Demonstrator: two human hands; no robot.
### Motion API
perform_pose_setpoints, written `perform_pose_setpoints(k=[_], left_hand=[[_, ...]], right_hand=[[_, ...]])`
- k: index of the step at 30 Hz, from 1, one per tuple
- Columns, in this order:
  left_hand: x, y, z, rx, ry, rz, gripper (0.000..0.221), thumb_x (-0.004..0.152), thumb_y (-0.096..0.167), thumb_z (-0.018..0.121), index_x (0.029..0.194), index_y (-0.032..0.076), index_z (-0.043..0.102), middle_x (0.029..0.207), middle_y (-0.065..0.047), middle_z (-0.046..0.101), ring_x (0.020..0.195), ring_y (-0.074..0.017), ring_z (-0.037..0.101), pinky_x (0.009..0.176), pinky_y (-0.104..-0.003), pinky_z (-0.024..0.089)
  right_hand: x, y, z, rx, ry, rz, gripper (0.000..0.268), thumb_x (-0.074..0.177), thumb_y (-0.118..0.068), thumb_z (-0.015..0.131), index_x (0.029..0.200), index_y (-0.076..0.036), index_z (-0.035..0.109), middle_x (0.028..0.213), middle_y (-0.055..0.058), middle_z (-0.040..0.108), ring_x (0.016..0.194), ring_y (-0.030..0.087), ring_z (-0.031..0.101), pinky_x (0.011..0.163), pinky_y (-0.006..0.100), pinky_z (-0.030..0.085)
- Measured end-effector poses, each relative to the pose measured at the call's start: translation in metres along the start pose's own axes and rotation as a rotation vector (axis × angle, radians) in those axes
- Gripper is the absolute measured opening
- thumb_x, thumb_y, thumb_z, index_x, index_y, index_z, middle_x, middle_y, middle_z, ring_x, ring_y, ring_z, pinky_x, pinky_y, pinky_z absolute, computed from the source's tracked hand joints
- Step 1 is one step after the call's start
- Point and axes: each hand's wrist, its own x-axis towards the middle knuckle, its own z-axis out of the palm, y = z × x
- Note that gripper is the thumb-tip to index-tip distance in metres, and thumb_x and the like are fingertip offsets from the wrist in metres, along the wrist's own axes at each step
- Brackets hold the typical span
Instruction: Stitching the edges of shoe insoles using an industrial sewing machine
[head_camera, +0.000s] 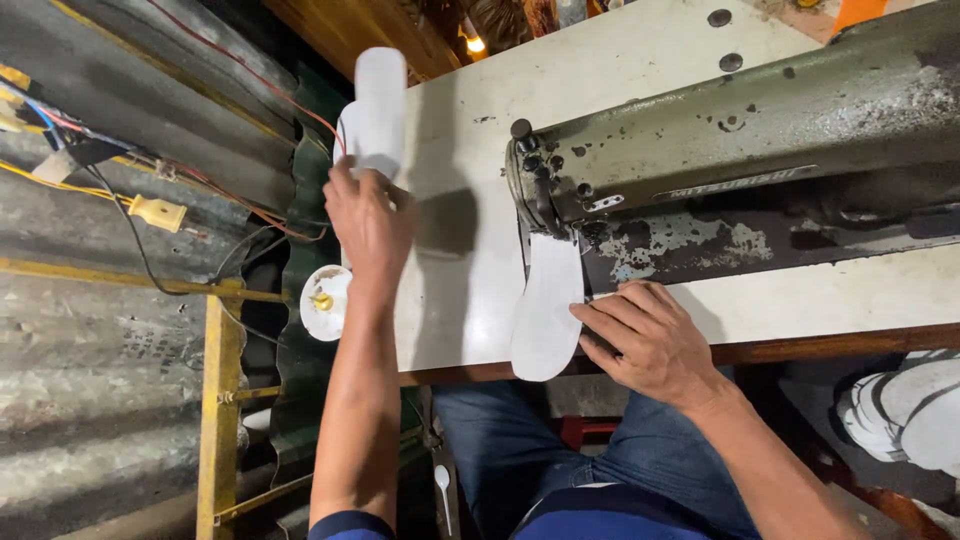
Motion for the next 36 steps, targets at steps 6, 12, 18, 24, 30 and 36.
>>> perform_pose_setpoints(k=[6, 12, 18, 24, 30, 36], left_hand=[[-0.02, -0.022, 0.025, 0.207, -0.404, -0.178, 0.043, 0.077, 0.032, 0.076, 0.115, 0.012, 0.069, 0.148, -0.02, 0.054, 0.135, -0.044, 0.049, 0.103, -0.057, 0.039], [-0.018, 0.021, -0.021, -0.059, -0.434, -0.111, 0.062, 0.069, 0.011, 0.079, 0.129, 0.008, 0.065, 0.146, -0.025, 0.053, 0.135, -0.0509, 0.049, 0.102, -0.064, 0.044], [-0.074, 0.088, -0.083, -0.666, -0.525, 0.056, 0.034, 0.086, 0.015, 0.073, 0.12, 0.01, 0.07, 0.135, -0.024, 0.062, 0.129, -0.0455, 0.058, 0.106, -0.053, 0.046], [-0.113, 0.115, -0.134, -0.879, -0.478, -0.034, 0.037, 0.09, 0.029, 0.077, 0.118, 0.005, 0.073, 0.133, -0.024, 0.065, 0.134, -0.0451, 0.055, 0.115, -0.055, 0.038], [-0.142, 0.12, -0.138, -0.876, -0.434, -0.023, 0.064, 0.079, 0.048, 0.085, 0.131, 0.016, 0.07, 0.139, -0.014, 0.064, 0.138, -0.0374, 0.053, 0.121, -0.056, 0.03], [-0.146, 0.123, -0.135, -0.807, -0.364, -0.006, 0.053, 0.086, 0.043, 0.082, 0.13, 0.017, 0.07, 0.136, -0.015, 0.065, 0.136, -0.0371, 0.055, 0.118, -0.057, 0.034]], right_hand=[[0.0, -0.001, -0.001, -0.013, -0.005, -0.01, 0.021, 0.088, -0.025, 0.077, 0.106, -0.014, 0.077, 0.084, 0.003, 0.07, 0.084, 0.02, 0.065, 0.089, 0.039, 0.055], [-0.002, 0.001, 0.004, -0.022, -0.017, -0.015, 0.022, 0.089, -0.024, 0.076, 0.109, -0.014, 0.077, 0.084, 0.001, 0.071, 0.085, 0.018, 0.065, 0.088, 0.036, 0.054], [0.003, -0.002, 0.004, -0.05, -0.014, -0.008, 0.024, 0.088, -0.02, 0.077, 0.11, -0.013, 0.077, 0.091, 0.003, 0.071, 0.087, 0.021, 0.066, 0.087, 0.041, 0.056], [0.003, -0.003, 0.007, -0.07, -0.02, -0.008, 0.019, 0.09, -0.02, 0.076, 0.108, -0.015, 0.079, 0.091, 0.002, 0.073, 0.09, 0.021, 0.067, 0.09, 0.038, 0.055], [0.016, -0.017, 0.001, -0.061, 0.01, 0.018, 0.014, 0.095, -0.014, 0.074, 0.106, -0.006, 0.078, 0.086, 0.007, 0.07, 0.086, 0.024, 0.063, 0.086, 0.038, 0.053], [0.004, -0.012, 0.009, -0.105, 0.019, 0.025, 0.014, 0.093, -0.016, 0.075, 0.106, -0.013, 0.081, 0.093, 0.002, 0.074, 0.092, 0.021, 0.066, 0.087, 0.033, 0.055]])
